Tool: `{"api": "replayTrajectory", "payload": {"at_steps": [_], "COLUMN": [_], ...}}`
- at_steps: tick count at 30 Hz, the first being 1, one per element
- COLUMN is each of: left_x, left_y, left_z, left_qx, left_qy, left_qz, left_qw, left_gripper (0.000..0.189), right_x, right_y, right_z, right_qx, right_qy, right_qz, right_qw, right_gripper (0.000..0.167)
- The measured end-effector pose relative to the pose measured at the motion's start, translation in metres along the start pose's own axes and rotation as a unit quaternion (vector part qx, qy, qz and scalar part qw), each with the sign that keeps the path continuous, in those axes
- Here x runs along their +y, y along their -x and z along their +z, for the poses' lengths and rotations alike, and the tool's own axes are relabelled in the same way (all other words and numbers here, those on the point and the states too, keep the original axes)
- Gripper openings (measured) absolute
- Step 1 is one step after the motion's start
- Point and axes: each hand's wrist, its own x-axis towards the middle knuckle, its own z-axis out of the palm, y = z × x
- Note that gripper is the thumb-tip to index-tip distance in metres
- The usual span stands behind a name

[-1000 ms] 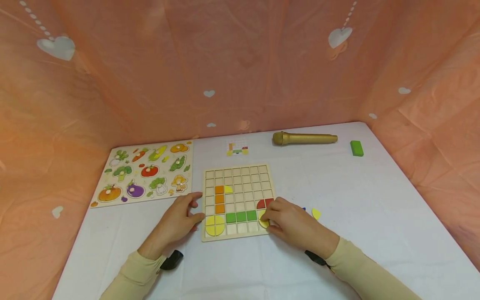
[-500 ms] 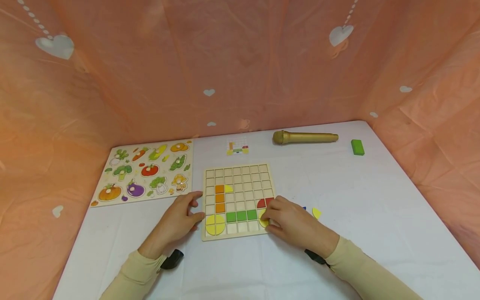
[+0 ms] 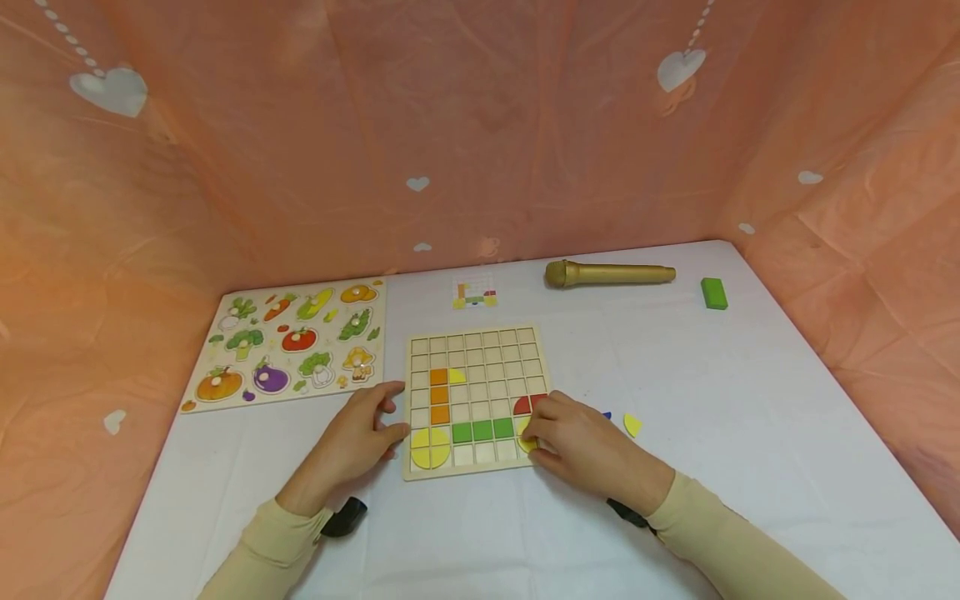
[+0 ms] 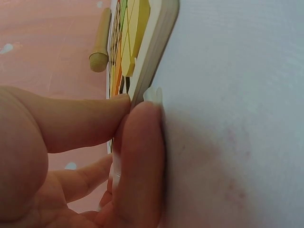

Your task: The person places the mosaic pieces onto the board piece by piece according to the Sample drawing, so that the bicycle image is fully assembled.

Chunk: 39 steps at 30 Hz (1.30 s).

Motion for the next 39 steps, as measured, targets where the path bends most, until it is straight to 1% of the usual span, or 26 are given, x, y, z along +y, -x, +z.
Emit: {"api": "replayTrajectory", "payload": {"at_steps": [11,15,18,22,28,31,33,36,39], "left_x": [0.001,0.001,0.002,0.001,0.0,0.0,0.001,0.002,0.003], "left_y": [-0.002,-0.003,-0.004,-0.004,-0.004,-0.003,-0.002,-0.001,0.0], "left_z": [0.002,0.002,0.002,0.001,0.0,0.0,0.0,-0.001,-0.001], "left_qx": [-0.006,-0.007,-0.008,-0.008,-0.006,-0.007,-0.007,-0.008,-0.008], "left_qy": [0.003,0.003,0.004,0.001,0.002,0.002,0.0,-0.004,-0.006], "left_qz": [-0.002,0.0,-0.003,-0.007,-0.01,-0.014,-0.013,-0.009,-0.006], "left_qw": [1.0,1.0,1.0,0.9999,0.9999,0.9999,0.9999,0.9999,0.9999], "left_gripper": [0.067,0.067,0.068,0.067,0.067,0.067,0.067,0.066,0.066], "right_x": [0.0,0.003,0.008,0.019,0.038,0.044,0.046,0.046,0.043], "right_y": [0.003,0.009,0.02,0.038,0.07,0.084,0.091,0.098,0.1], "right_z": [-0.001,-0.007,-0.015,-0.027,-0.043,-0.05,-0.053,-0.055,-0.053], "right_qx": [-0.001,-0.011,-0.016,-0.019,-0.003,0.004,0.014,0.026,0.025], "right_qy": [0.014,-0.003,-0.008,0.01,0.04,0.052,0.055,0.054,0.05], "right_qz": [0.01,0.043,0.085,0.14,0.195,0.211,0.215,0.213,0.211], "right_qw": [0.9998,0.999,0.9963,0.99,0.9801,0.9761,0.975,0.9751,0.9758], "right_gripper": [0.012,0.009,0.009,0.013,0.014,0.011,0.01,0.011,0.012]}}
